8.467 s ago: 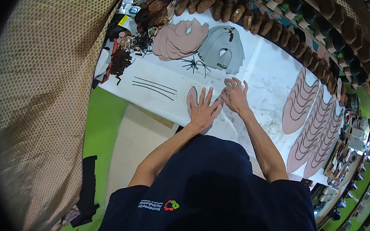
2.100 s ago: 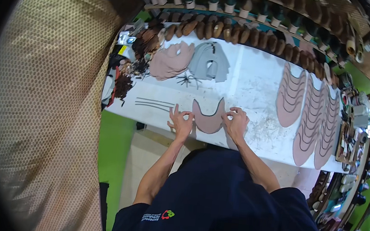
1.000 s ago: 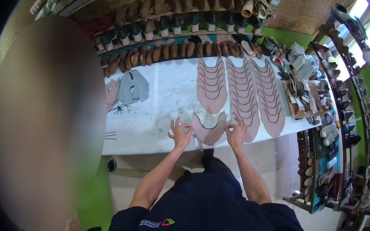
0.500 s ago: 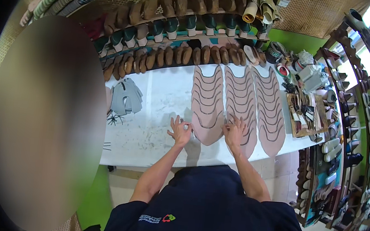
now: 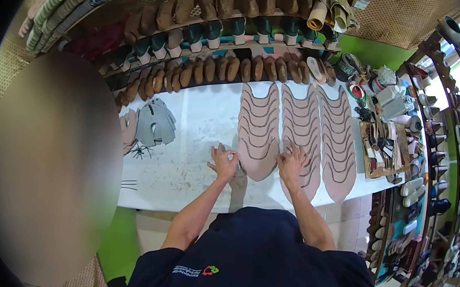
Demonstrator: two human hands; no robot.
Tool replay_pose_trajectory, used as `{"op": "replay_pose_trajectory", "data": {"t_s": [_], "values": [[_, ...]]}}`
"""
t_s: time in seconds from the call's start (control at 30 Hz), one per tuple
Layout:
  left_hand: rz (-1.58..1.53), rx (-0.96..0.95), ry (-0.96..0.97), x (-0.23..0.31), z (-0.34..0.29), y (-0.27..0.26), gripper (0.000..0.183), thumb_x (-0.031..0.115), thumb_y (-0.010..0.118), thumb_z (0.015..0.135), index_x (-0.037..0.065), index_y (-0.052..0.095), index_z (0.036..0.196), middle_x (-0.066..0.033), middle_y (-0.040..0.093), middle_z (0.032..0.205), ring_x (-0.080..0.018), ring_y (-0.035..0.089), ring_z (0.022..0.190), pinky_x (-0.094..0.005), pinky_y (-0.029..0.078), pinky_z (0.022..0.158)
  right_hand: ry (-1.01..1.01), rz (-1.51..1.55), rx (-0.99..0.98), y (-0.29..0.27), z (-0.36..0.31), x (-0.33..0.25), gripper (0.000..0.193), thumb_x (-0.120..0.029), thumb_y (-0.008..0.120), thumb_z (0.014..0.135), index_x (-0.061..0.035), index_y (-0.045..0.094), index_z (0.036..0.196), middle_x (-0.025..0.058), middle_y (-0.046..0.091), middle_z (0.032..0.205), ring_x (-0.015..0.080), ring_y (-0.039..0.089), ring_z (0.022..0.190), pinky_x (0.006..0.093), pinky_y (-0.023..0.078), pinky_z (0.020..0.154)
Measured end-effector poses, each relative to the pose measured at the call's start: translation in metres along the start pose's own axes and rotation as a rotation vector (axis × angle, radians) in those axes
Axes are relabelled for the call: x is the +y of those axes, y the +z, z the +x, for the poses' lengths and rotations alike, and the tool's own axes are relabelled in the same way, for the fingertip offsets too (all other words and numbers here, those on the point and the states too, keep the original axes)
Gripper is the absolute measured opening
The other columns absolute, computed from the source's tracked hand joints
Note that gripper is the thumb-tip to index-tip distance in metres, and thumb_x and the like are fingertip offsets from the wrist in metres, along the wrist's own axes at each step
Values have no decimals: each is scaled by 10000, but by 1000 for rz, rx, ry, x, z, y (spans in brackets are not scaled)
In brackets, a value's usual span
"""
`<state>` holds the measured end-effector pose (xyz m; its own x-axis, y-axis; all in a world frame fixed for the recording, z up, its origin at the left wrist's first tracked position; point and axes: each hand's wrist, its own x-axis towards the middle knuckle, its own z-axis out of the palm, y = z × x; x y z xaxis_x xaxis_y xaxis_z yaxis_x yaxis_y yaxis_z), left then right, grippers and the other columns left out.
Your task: Arranging and sorting shoe upper components on a workbench.
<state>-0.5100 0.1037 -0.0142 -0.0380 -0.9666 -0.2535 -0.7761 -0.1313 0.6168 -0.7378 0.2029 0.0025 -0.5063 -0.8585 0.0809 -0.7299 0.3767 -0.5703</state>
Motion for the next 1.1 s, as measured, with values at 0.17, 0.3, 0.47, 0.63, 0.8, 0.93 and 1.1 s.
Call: {"op": "replay_pose_trajectory", "data": {"t_s": [0.17, 0.3, 0.47, 0.63, 0.8, 0.93, 1.1], "values": [[-3, -8, -16, 2, 5, 2, 157, 379, 765, 888, 272, 820, 989, -139, 358, 1708, -406, 105, 1632, -870, 77, 1127, 26, -7, 6, 0, 4, 0, 203, -312, 826, 861, -119, 852, 918, 154, 551, 1534, 441, 332, 1514, 676, 134, 1229], [6, -6, -28, -1, 8, 5, 160, 369, 770, 885, 262, 823, 990, -142, 352, 1711, -405, 99, 1633, -866, 70, 1131, 36, -23, -8, -2, 6, -4, 201, -310, 831, 857, -119, 852, 913, 147, 546, 1545, 433, 334, 1518, 675, 128, 1233], [12, 26, -14, 0, 10, 10, 146, 343, 781, 874, 236, 824, 963, -149, 341, 1717, -408, 97, 1634, -867, 49, 1130, 51, -72, -31, -3, 7, -5, 192, -305, 831, 851, -119, 849, 891, 134, 550, 1544, 418, 337, 1520, 677, 119, 1238], [26, 37, -8, -1, 12, 11, 138, 335, 778, 872, 232, 825, 951, -150, 344, 1715, -409, 100, 1633, -872, 49, 1125, 52, -79, -23, -3, 6, -10, 192, -304, 831, 848, -118, 846, 889, 130, 553, 1539, 412, 343, 1521, 685, 113, 1236], [66, 49, 19, -5, 12, 12, 135, 332, 776, 867, 234, 826, 944, -143, 350, 1714, -407, 106, 1632, -878, 55, 1119, 4, -78, 42, 7, 8, -2, 198, -332, 838, 843, -135, 821, 829, 93, 561, 1520, 387, 335, 1519, 695, 83, 1239], [56, 47, 10, -5, 11, 14, 137, 334, 777, 863, 234, 824, 944, -139, 349, 1715, -407, 109, 1632, -879, 59, 1119, 17, -77, 54, 7, 7, 1, 193, -325, 843, 838, -134, 814, 834, 86, 558, 1520, 377, 339, 1520, 698, 79, 1242], [42, 53, 9, -6, 9, 15, 142, 334, 779, 861, 235, 821, 954, -142, 350, 1713, -411, 108, 1632, -878, 63, 1120, 20, -110, 26, -1, 5, -7, 197, -329, 844, 837, -135, 813, 845, 84, 562, 1507, 378, 342, 1520, 704, 88, 1239]]}}
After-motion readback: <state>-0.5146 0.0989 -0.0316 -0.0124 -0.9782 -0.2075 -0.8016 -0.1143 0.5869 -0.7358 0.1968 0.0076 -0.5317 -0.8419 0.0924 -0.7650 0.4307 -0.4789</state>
